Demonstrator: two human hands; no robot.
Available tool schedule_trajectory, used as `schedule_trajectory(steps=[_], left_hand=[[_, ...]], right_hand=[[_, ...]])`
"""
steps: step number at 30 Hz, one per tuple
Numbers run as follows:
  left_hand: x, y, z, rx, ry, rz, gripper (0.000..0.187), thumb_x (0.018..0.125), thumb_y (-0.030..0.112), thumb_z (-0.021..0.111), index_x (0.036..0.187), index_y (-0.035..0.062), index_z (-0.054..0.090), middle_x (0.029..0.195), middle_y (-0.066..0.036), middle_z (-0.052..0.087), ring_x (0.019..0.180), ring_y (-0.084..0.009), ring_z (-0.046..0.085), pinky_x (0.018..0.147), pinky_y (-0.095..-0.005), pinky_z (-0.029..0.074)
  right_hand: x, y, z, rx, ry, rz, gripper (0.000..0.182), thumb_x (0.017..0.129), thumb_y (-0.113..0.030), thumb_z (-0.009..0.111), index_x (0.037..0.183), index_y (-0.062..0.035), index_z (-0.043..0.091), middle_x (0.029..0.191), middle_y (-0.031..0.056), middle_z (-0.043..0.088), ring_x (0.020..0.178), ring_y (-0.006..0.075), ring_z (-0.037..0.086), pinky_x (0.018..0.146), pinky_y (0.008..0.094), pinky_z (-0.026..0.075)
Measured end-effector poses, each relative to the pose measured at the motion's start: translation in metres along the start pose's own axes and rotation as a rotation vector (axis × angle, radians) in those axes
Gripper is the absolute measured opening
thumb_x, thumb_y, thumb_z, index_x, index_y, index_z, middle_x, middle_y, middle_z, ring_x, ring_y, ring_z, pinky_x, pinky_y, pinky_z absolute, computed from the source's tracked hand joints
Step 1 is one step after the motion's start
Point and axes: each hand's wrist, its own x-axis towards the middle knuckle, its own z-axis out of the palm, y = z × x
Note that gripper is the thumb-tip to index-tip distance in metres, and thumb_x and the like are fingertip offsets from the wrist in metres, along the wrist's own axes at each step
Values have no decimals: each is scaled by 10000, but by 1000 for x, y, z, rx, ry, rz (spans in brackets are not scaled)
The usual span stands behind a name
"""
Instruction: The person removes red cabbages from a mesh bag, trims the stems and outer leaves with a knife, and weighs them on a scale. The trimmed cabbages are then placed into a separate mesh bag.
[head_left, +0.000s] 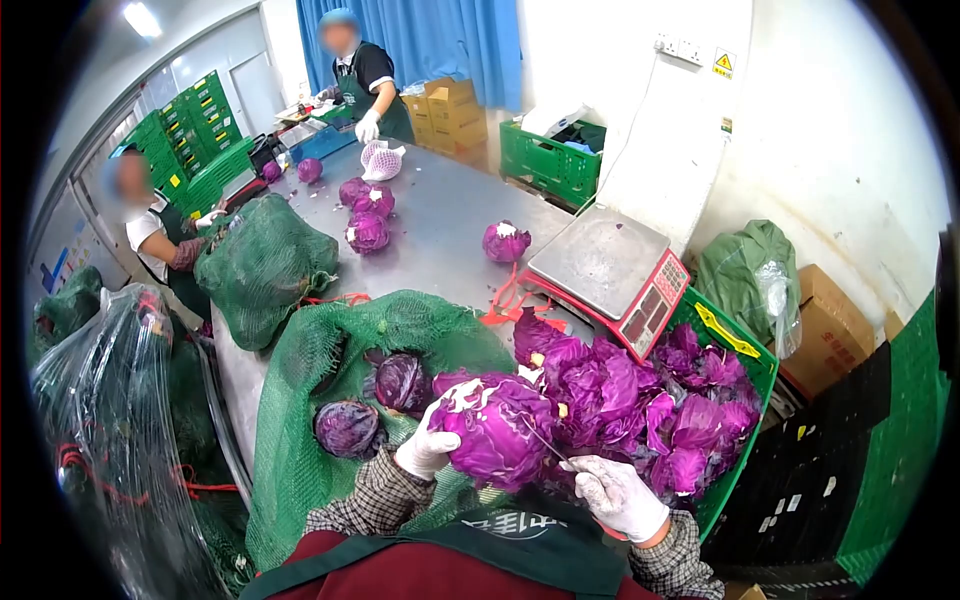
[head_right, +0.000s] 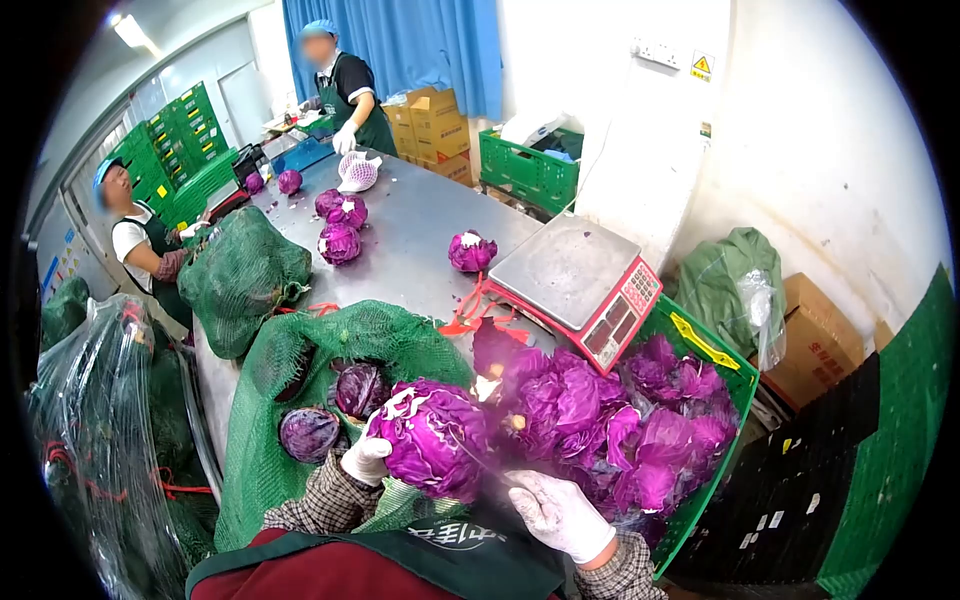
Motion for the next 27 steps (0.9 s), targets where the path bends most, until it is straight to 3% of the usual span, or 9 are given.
schedule_trajectory(steps=[3, 9, 15, 17, 21, 23, 24, 25, 27], left_hand=[[-1, 0, 0, -43, 1, -16, 1031, 614, 286, 870, 1437, -27, 334, 1443, -148, 438, 1314, -283, 439, 1113, -432, 345], [-6, 3, 7, -92, 24, -26, 1011, 624, 247, 859, 1443, -18, 328, 1452, -144, 431, 1324, -282, 431, 1116, -429, 343], [-11, -3, 6, -22, 88, 47, 997, 645, 246, 854, 1447, -21, 324, 1464, -142, 421, 1339, -274, 414, 1130, -427, 314], [-12, 0, 20, -6, 138, 67, 994, 660, 279, 838, 1452, -21, 316, 1457, -146, 425, 1332, -272, 419, 1126, -429, 315], [-15, 4, 44, -75, 218, 116, 988, 675, 307, 800, 1457, -28, 297, 1431, -146, 439, 1305, -275, 444, 1107, -415, 344], [-14, 1, 39, -83, 196, 147, 989, 678, 295, 800, 1461, -26, 289, 1437, -148, 432, 1307, -275, 442, 1106, -416, 347], [-14, 2, 37, -72, 194, 150, 984, 680, 294, 803, 1458, -28, 293, 1440, -151, 428, 1311, -279, 438, 1111, -424, 340], [-14, 2, 36, -68, 206, 144, 959, 680, 285, 810, 1439, -34, 317, 1439, -150, 434, 1317, -280, 432, 1111, -426, 336], [-11, -6, 19, 50, 158, 201, 943, 668, 282, 824, 1412, -42, 342, 1404, -149, 464, 1304, -263, 444, 1114, -419, 328]], right_hand=[[0, -7, -9, -1, -84, 87, 234, 916, -107, 573, 1111, 8, 631, 1032, 177, 674, 885, 330, 673, 767, 347, 551], [2, -1, -15, 5, -109, 45, 229, 915, -111, 572, 1100, 8, 635, 1000, 165, 683, 852, 321, 675, 749, 351, 553], [6, 17, 8, -314, 203, -97, 231, 904, -181, 604, 1076, -30, 638, 879, 114, 678, 725, 304, 666, 653, 361, 548], [11, 29, 14, -448, 263, -171, 300, 896, -207, 608, 1158, -60, 609, 760, 86, 611, 632, 261, 624, 581, 359, 519], [24, 43, 21, -605, 524, -223, 356, 912, -206, 592, 1223, -32, 578, 804, 106, 630, 626, 265, 614, 590, 353, 502], [20, 61, 30, -207, 544, -95, 316, 935, -152, 555, 1214, -4, 575, 875, 123, 651, 659, 239, 622, 634, 328, 514], [23, 36, 20, 51, 447, 110, 277, 932, -89, 550, 1189, 9, 584, 949, 138, 656, 697, 217, 627, 671, 315, 530], [33, 28, 18, 56, 483, 44, 310, 952, -206, 591, 1182, 0, 581, 727, 26, 569, 552, 90, 529, 533, 224, 437], [45, 3, 8, 70, 386, -52, 284, 916, -146, 641, 1162, -10, 600, 739, 19, 569, 561, 83, 529, 538, 213, 430]])
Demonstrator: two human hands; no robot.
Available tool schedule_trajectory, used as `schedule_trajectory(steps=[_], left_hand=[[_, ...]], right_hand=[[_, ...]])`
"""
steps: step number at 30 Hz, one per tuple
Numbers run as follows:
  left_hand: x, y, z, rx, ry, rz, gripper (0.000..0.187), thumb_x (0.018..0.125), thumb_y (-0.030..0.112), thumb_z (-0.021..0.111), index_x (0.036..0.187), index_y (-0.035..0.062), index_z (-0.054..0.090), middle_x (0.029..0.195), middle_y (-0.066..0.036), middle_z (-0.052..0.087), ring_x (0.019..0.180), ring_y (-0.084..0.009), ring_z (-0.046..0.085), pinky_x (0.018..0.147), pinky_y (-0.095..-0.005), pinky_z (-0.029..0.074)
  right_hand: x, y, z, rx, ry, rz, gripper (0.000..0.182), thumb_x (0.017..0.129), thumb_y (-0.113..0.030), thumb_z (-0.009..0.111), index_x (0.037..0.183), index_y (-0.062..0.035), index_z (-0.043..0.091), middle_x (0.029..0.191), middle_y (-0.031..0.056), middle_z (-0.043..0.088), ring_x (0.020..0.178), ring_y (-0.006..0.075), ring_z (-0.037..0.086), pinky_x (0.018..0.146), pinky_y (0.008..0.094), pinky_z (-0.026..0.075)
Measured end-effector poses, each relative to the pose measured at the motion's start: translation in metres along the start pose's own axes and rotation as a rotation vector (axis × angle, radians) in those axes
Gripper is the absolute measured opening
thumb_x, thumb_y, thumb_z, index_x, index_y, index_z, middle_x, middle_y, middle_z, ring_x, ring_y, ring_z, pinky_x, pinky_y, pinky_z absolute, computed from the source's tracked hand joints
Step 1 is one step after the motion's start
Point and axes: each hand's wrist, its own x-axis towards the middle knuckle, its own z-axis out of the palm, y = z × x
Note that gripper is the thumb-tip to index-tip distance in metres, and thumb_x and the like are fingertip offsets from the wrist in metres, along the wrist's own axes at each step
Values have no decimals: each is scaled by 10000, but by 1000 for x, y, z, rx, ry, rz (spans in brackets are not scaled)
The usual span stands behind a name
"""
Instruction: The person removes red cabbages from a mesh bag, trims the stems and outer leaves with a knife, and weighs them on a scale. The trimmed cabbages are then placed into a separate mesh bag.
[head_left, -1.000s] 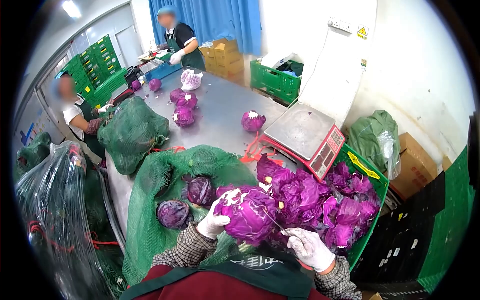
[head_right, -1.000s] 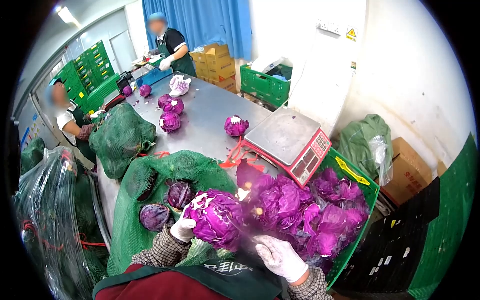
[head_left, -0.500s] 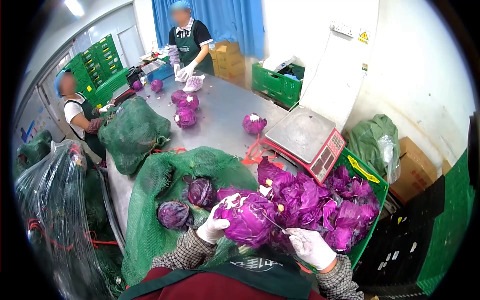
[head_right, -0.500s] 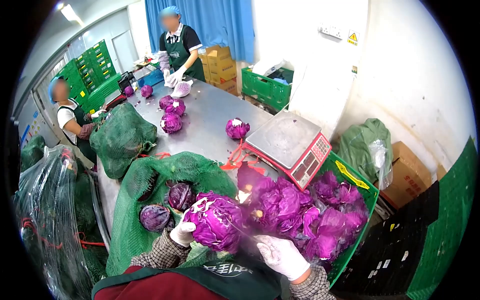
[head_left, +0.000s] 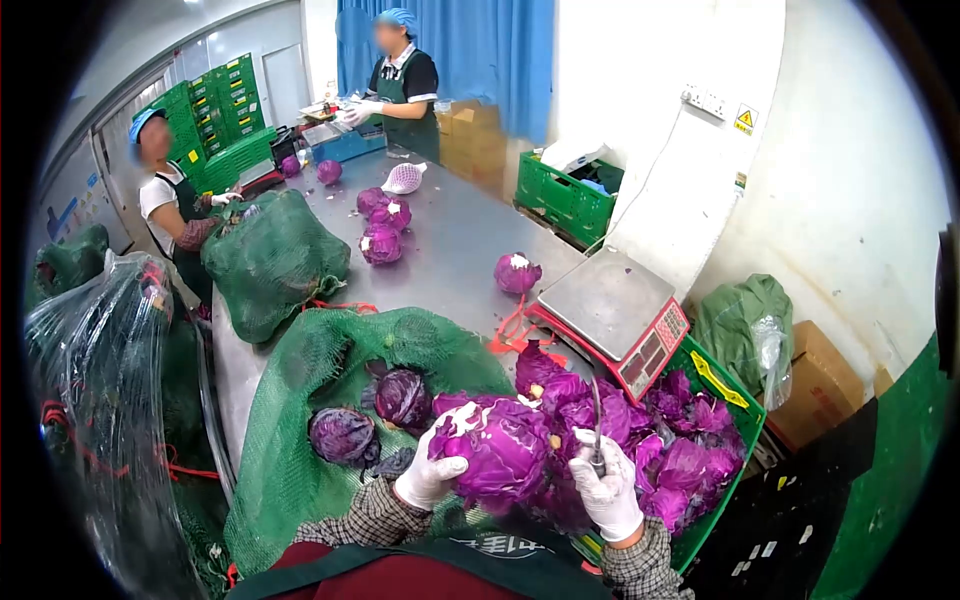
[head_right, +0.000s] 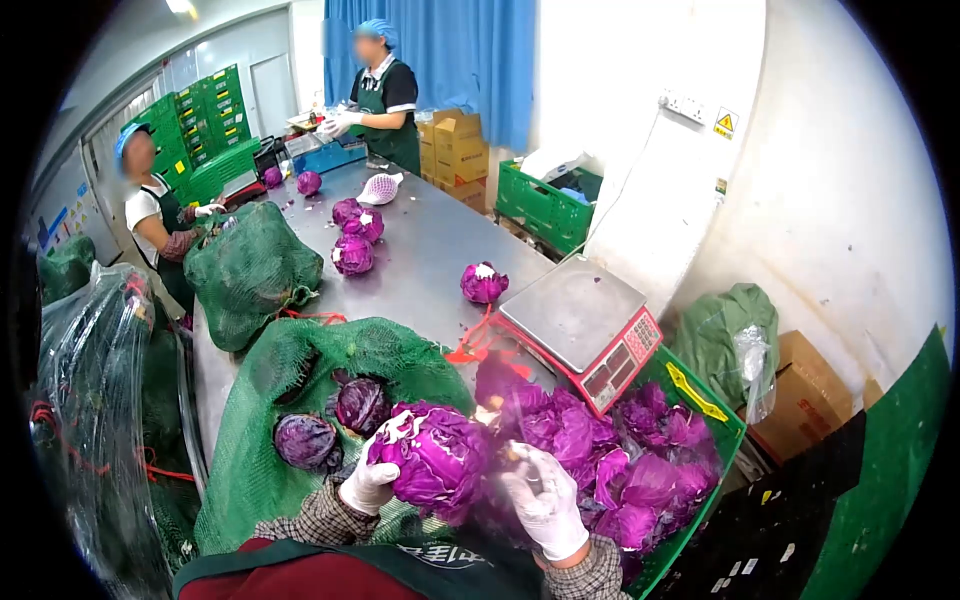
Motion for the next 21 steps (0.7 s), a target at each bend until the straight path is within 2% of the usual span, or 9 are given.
schedule_trajectory(steps=[1, 4, 5, 8, 12, 14, 15, 18, 21], left_hand=[[2, -3, -4, 44, -12, 39, 948, 663, 290, 830, 1406, -44, 344, 1389, -148, 475, 1291, -255, 454, 1110, -413, 332], [4, -1, -9, 186, -64, 150, 974, 648, 319, 846, 1396, -50, 342, 1347, -143, 501, 1251, -236, 483, 1096, -396, 344], [7, 3, -7, 231, -93, 181, 989, 644, 332, 850, 1397, -52, 338, 1337, -141, 505, 1238, -232, 492, 1090, -392, 349], [16, 13, -11, 308, -164, 235, 1008, 636, 326, 863, 1399, -55, 324, 1335, -147, 504, 1231, -234, 500, 1073, -386, 368], [27, 29, -4, 317, -219, 191, 1003, 626, 244, 885, 1401, -34, 312, 1364, -149, 474, 1253, -235, 481, 1077, -401, 377], [32, 32, -1, 321, -216, 144, 1012, 613, 217, 895, 1406, -22, 312, 1364, -144, 471, 1257, -233, 476, 1077, -401, 378], [36, 33, 3, 288, -204, 104, 1014, 604, 175, 893, 1414, 0, 309, 1367, -131, 465, 1258, -229, 471, 1077, -395, 378], [69, 33, -1, 884, -236, 229, 975, 572, 245, 885, 1366, -3, 377, 1336, -173, 473, 1255, -294, 474, 1081, -413, 368], [141, 23, 14, 1375, -357, 572, 924, 600, 361, 845, 1339, 0, 423, 1341, -222, 464, 1278, -390, 435, 1076, -456, 378]], right_hand=[[14, -12, -1, -147, 20, -288, 275, 883, -99, 679, 1135, -11, 616, 754, 6, 572, 559, 70, 520, 530, 210, 421], [17, -18, -1, 40, -14, -59, 261, 879, -103, 687, 1113, -5, 626, 759, -1, 573, 561, 60, 514, 531, 213, 422], [18, -18, -1, 47, -25, -86, 284, 876, -106, 695, 1126, 1, 614, 767, -2, 579, 560, 57, 511, 530, 210, 422], [11, -12, 0, 157, -44, 94, 264, 842, -5, 686, 1096, -5, 617, 898, 88, 622, 718, 148, 623, 594, 249, 526], [-6, 15, 0, -26, -39, 16, 228, 856, -2, 655, 1081, 7, 619, 875, 81, 620, 660, 101, 597, 590, 225, 501], [-20, 26, 0, 114, -6, 187, 222, 873, -14, 634, 1092, 10, 613, 864, 68, 623, 617, 75, 572, 574, 212, 482], [-24, 16, -3, 335, 36, 385, 249, 896, -40, 617, 1138, 11, 593, 832, 37, 620, 571, 47, 529, 541, 198, 448], [-44, 24, -11, 328, 41, 469, 277, 920, -58, 595, 1185, 17, 571, 810, 19, 611, 567, 44, 517, 525, 187, 429], [-67, 40, -7, 355, 71, 579, 263, 955, -130, 565, 1171, 19, 580, 803, 43, 643, 531, 57, 514, 496, 198, 419]])
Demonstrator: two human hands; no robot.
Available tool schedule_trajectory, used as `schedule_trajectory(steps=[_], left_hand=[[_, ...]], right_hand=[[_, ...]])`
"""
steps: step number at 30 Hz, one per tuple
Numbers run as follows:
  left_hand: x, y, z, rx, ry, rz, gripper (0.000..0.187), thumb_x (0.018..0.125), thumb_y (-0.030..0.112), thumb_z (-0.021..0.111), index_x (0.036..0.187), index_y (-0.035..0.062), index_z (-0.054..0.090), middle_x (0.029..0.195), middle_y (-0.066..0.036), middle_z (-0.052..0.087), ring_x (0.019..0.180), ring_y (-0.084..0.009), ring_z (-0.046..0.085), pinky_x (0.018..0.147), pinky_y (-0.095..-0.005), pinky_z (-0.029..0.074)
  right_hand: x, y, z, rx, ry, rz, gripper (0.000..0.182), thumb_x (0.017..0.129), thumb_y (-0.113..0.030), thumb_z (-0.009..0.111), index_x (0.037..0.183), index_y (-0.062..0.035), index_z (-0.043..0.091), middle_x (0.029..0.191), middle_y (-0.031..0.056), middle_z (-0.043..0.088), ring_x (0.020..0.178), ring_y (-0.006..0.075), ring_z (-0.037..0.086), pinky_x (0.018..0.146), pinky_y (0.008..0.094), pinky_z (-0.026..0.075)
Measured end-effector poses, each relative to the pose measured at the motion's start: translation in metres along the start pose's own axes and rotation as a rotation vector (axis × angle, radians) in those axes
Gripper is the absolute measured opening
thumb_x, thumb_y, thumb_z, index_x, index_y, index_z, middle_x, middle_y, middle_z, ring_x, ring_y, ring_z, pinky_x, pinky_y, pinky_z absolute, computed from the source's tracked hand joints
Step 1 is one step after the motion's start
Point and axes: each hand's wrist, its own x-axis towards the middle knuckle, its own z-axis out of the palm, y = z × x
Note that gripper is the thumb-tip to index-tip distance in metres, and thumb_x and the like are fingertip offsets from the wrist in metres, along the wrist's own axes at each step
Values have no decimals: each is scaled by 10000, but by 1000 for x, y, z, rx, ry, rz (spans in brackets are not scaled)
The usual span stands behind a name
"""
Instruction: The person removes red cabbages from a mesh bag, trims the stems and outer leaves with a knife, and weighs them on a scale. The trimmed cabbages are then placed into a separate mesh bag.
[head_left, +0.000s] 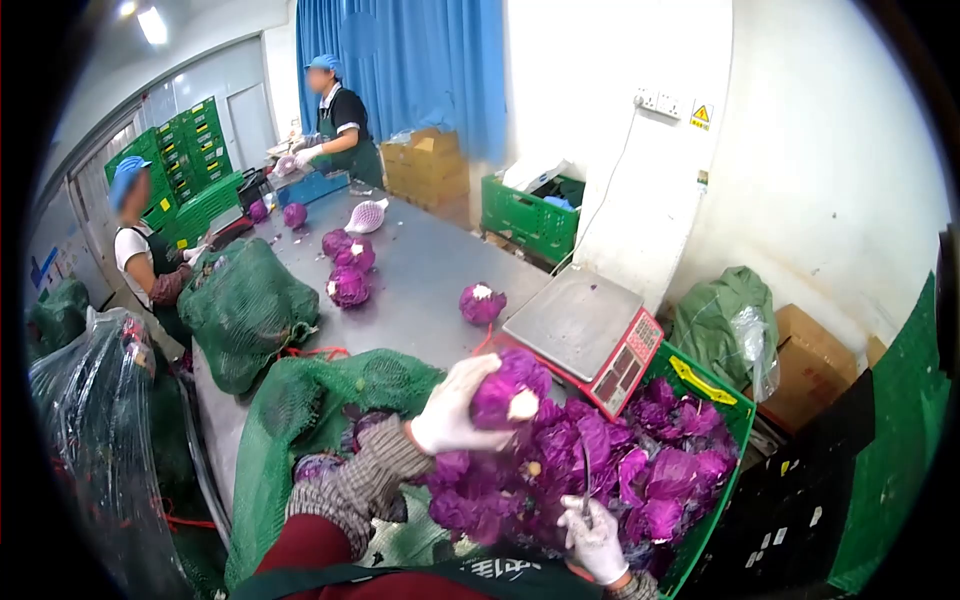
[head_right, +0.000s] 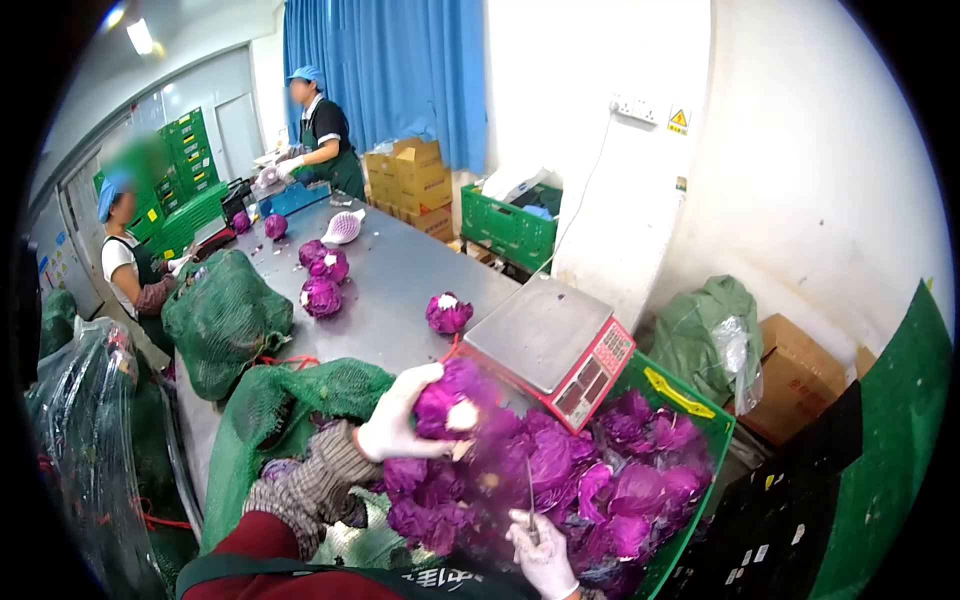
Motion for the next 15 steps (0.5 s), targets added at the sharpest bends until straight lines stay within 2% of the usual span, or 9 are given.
schedule_trajectory(steps=[1, 4, 5, 7, 8, 11, 15], left_hand=[[22, -13, 12, 73, -1, 48, 912, 605, 368, 837, 1337, 6, 432, 1349, -216, 463, 1279, -402, 427, 1074, -458, 381], [87, -58, 52, 322, -48, 125, 909, 594, 367, 823, 1351, 43, 439, 1369, -195, 451, 1291, -403, 401, 1070, -456, 385], [106, -71, 67, 393, -71, 138, 893, 617, 361, 812, 1362, 48, 431, 1376, -191, 437, 1298, -412, 383, 1056, -505, 381], [136, -82, 89, 557, -97, 192, 856, 612, 309, 815, 1332, 25, 449, 1339, -213, 456, 1274, -419, 401, 1026, -528, 390], [145, -89, 100, 601, -158, 197, 876, 637, 315, 810, 1363, 19, 420, 1371, -210, 423, 1306, -416, 357, 1052, -544, 342], [151, -103, 134, 749, -232, 199, 914, 650, 319, 810, 1401, 17, 385, 1386, -207, 405, 1317, -407, 348, 1097, -519, 288], [156, -78, 98, 494, -422, 143, 1092, 588, 413, 838, 1454, 13, 308, 1465, -248, 316, 1384, -409, 274, 1139, -532, 218]], right_hand=[[-3, 3, -1, -37, 12, 48, 260, 956, -127, 565, 1171, 19, 580, 801, 43, 643, 535, 56, 518, 498, 196, 421], [-11, 16, 1, 10, 59, -21, 269, 973, -109, 554, 1230, -37, 585, 784, -17, 617, 531, 15, 468, 486, 170, 388], [-12, 21, 0, 14, 77, -18, 261, 971, -107, 558, 1222, -44, 591, 784, -18, 619, 537, 16, 472, 487, 170, 390], [-14, 29, -1, 69, 88, 26, 261, 967, -102, 565, 1221, -50, 595, 785, -22, 619, 542, 14, 471, 485, 171, 387], [-14, 33, 0, 66, 99, 19, 261, 965, -100, 568, 1220, -53, 596, 785, -23, 619, 543, 13, 470, 482, 172, 385], [-15, 35, -3, 44, 119, 43, 259, 961, -94, 574, 1217, -60, 600, 784, -29, 617, 542, 11, 463, 480, 171, 377], [-10, 36, -2, 61, 95, 83, 257, 963, -94, 569, 1216, -60, 599, 784, -28, 616, 546, 10, 462, 486, 168, 377]])
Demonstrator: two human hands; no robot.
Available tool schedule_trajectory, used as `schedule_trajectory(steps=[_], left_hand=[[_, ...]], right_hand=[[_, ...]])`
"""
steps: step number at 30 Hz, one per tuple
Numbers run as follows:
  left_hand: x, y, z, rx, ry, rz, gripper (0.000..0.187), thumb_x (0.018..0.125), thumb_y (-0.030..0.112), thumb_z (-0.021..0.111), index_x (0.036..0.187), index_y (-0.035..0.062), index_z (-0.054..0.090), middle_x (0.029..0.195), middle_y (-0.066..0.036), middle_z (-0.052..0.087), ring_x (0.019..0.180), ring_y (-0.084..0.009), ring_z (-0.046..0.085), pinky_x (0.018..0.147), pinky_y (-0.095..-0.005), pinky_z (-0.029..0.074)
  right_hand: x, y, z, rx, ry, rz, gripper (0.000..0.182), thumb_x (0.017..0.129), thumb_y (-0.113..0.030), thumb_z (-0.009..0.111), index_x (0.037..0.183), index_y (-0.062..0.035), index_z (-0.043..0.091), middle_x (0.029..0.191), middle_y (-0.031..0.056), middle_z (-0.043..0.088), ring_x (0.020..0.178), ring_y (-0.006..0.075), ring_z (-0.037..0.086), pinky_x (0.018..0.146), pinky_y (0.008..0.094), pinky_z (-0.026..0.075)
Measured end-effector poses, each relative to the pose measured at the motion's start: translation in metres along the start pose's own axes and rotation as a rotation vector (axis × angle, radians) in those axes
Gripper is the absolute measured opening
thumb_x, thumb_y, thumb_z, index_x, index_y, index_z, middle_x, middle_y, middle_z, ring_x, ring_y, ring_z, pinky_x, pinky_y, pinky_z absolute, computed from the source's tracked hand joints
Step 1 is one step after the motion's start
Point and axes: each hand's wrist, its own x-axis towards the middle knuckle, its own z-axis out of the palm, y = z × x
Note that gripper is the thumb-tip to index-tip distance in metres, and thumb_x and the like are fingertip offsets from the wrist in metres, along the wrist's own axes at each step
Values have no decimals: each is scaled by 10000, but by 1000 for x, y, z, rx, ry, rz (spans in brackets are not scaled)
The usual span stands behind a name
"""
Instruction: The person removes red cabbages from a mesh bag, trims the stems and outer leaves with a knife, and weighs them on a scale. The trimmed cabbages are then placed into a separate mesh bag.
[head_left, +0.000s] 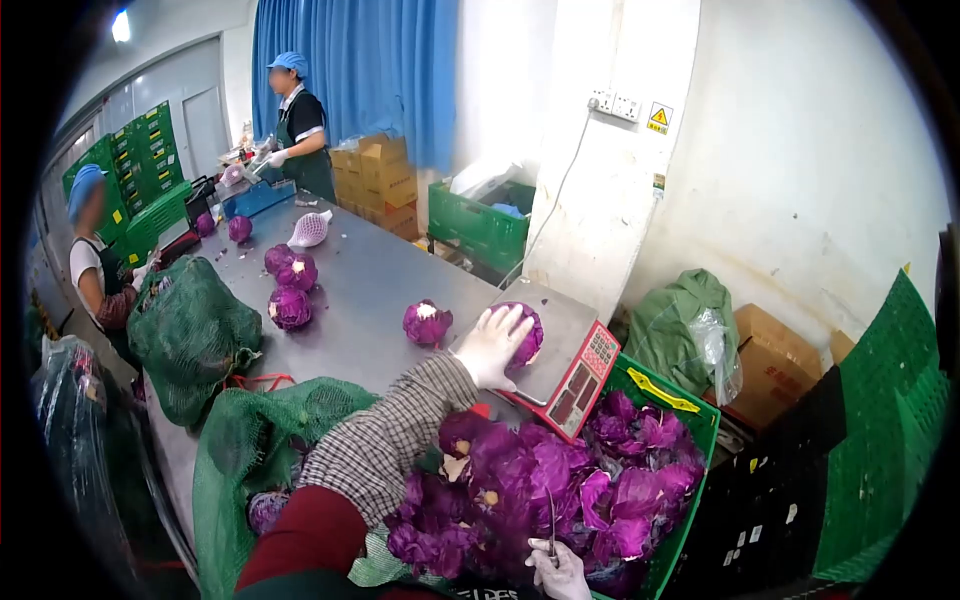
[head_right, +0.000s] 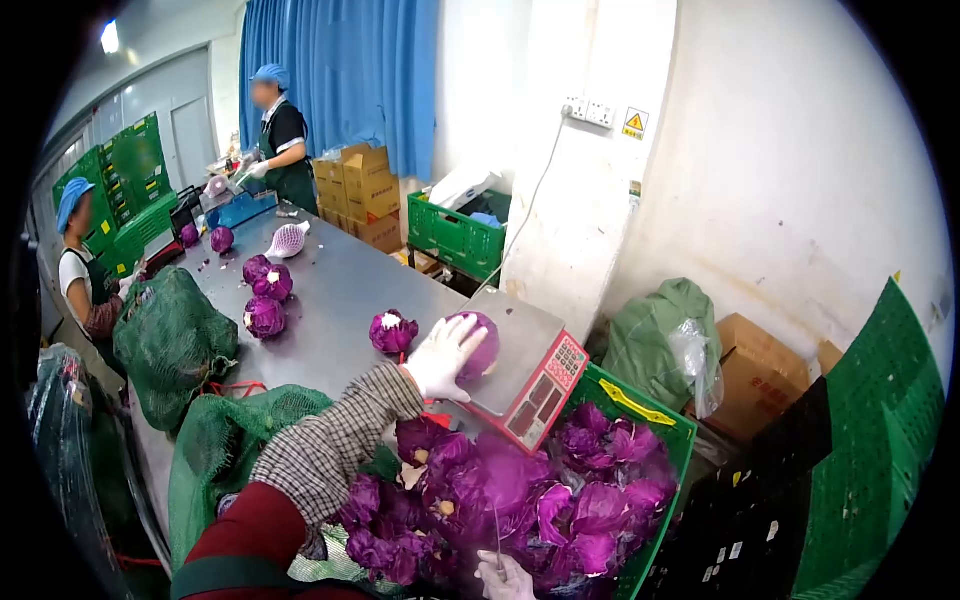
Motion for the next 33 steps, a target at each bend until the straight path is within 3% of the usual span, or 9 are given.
schedule_trajectory(steps=[1, 2, 7, 16, 20, 22, 24, 28, 33], left_hand=[[-3, -7, -8, -29, -23, -55, 1184, 551, 475, 849, 1472, 0, 276, 1507, -273, 241, 1418, -417, 213, 1166, -525, 164], [-7, -15, -20, -58, 69, -66, 1168, 559, 506, 846, 1452, -16, 304, 1498, -290, 248, 1378, -461, 257, 1146, -521, 205], [-27, -69, -61, -111, 338, -265, 1139, 607, 519, 836, 1448, -44, 312, 1504, -276, 261, 1396, -406, 265, 1158, -429, 245], [-55, -69, -34, -145, 210, -264, 1148, 612, 548, 831, 1455, -26, 304, 1520, -256, 242, 1401, -405, 259, 1161, -443, 240], [-35, -40, -26, -113, 91, -74, 1130, 580, 496, 855, 1452, 12, 323, 1512, -260, 254, 1380, -441, 274, 1139, -478, 262], [-21, -33, -19, -82, 78, 34, 1145, 547, 455, 867, 1455, 25, 318, 1509, -261, 255, 1371, -441, 283, 1124, -502, 268], [-10, -26, -19, -50, 3, 81, 1169, 540, 445, 869, 1472, 40, 289, 1519, -256, 237, 1384, -436, 264, 1129, -514, 255], [8, -12, -19, 93, -213, 8, 1211, 523, 436, 875, 1500, 96, 246, 1547, -250, 178, 1416, -424, 219, 1118, -573, 255], [24, -44, 1, -370, -113, -287, 1113, 564, 481, 821, 1467, 67, 318, 1479, -266, 306, 1324, -426, 375, 1111, -431, 342]], right_hand=[[3, 0, 1, -2, -13, 9, 257, 964, -95, 567, 1217, -60, 598, 785, -27, 615, 549, 11, 463, 489, 167, 379], [6, -2, 3, -2, -27, 16, 257, 965, -96, 565, 1218, -59, 597, 786, -27, 615, 552, 11, 464, 492, 167, 380], [13, -7, 14, -22, -49, -31, 261, 970, -112, 562, 1220, -46, 590, 786, -21, 618, 547, 18, 467, 495, 177, 397], [14, 3, 17, -13, -82, -8, 247, 974, -120, 557, 1205, -45, 600, 781, -6, 626, 522, 30, 484, 470, 193, 414], [14, -1, 16, 45, -91, 54, 247, 963, -110, 569, 1200, -51, 606, 779, -8, 630, 526, 35, 498, 484, 196, 427], [16, -7, 17, -86, -81, 147, 252, 956, -110, 562, 1174, 15, 582, 803, 44, 645, 536, 57, 524, 500, 197, 424], [17, 10, 20, -7, -89, 90, 252, 959, -119, 574, 1193, -30, 600, 787, 7, 637, 548, 37, 510, 500, 193, 424], [12, 20, 27, -12, -66, 10, 258, 960, -143, 590, 1202, -57, 617, 782, -21, 639, 587, 16, 504, 521, 185, 419], [16, 20, 26, -140, -47, -48, 241, 964, -153, 582, 1179, -59, 633, 775, -25, 645, 581, 16, 501, 513, 186, 409]])
